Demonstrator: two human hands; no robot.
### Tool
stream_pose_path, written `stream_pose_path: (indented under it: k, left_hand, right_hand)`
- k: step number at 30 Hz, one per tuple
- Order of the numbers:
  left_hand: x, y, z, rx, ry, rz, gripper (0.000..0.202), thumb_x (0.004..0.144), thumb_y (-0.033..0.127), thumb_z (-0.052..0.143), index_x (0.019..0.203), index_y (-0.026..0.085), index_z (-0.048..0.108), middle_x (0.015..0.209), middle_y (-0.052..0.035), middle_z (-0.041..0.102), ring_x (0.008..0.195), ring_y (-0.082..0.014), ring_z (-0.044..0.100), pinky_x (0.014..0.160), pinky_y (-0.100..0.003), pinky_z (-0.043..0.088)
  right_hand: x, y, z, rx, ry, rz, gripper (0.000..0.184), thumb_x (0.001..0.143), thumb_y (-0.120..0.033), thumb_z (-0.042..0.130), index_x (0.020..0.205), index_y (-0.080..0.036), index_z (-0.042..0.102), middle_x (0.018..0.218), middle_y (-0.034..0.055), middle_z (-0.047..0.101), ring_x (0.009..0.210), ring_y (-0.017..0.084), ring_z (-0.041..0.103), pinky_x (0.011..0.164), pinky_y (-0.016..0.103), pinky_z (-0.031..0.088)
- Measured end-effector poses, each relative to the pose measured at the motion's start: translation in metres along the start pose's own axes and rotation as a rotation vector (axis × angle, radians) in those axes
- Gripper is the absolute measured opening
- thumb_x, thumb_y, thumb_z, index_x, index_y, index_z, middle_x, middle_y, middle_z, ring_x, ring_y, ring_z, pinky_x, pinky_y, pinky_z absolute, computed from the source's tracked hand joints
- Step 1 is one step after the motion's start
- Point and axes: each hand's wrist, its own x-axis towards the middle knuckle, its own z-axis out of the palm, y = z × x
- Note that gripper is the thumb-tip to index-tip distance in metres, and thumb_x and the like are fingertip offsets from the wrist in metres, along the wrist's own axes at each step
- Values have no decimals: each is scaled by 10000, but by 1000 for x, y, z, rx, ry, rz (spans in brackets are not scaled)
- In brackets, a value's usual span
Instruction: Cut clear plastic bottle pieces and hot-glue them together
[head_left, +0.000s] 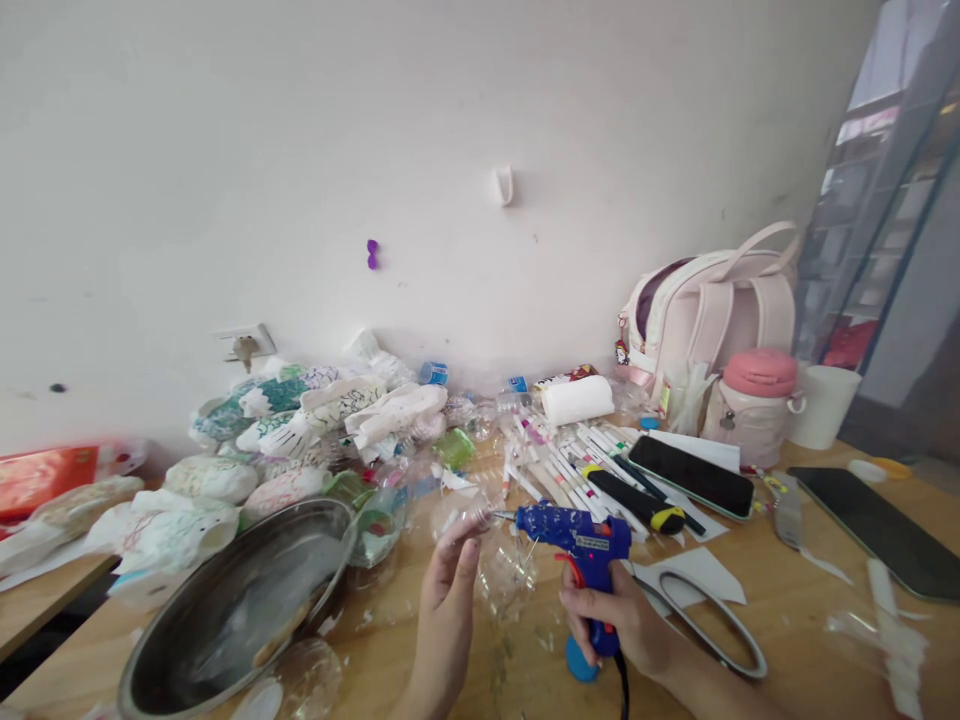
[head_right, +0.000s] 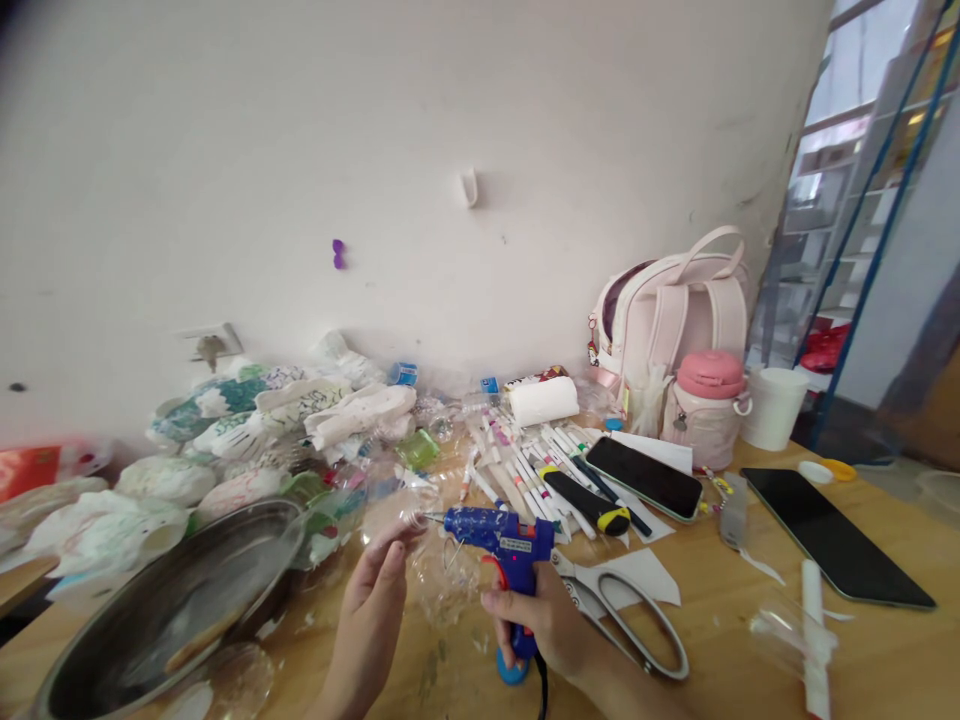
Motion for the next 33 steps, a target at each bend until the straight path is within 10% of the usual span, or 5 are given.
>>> stream_pose_path:
  k: [33]
  left_hand:
    - [-2,-7,0,-159,-32,-50,409,683,549,695,958,246,688,1039,-52,723,1020,-228,622,986,-398,399]
  right_hand:
    - [0,1,-2,19,-25,-25,346,636,-464,674,622,-182,472,391,-44,494,296,87,424,330,200,321]
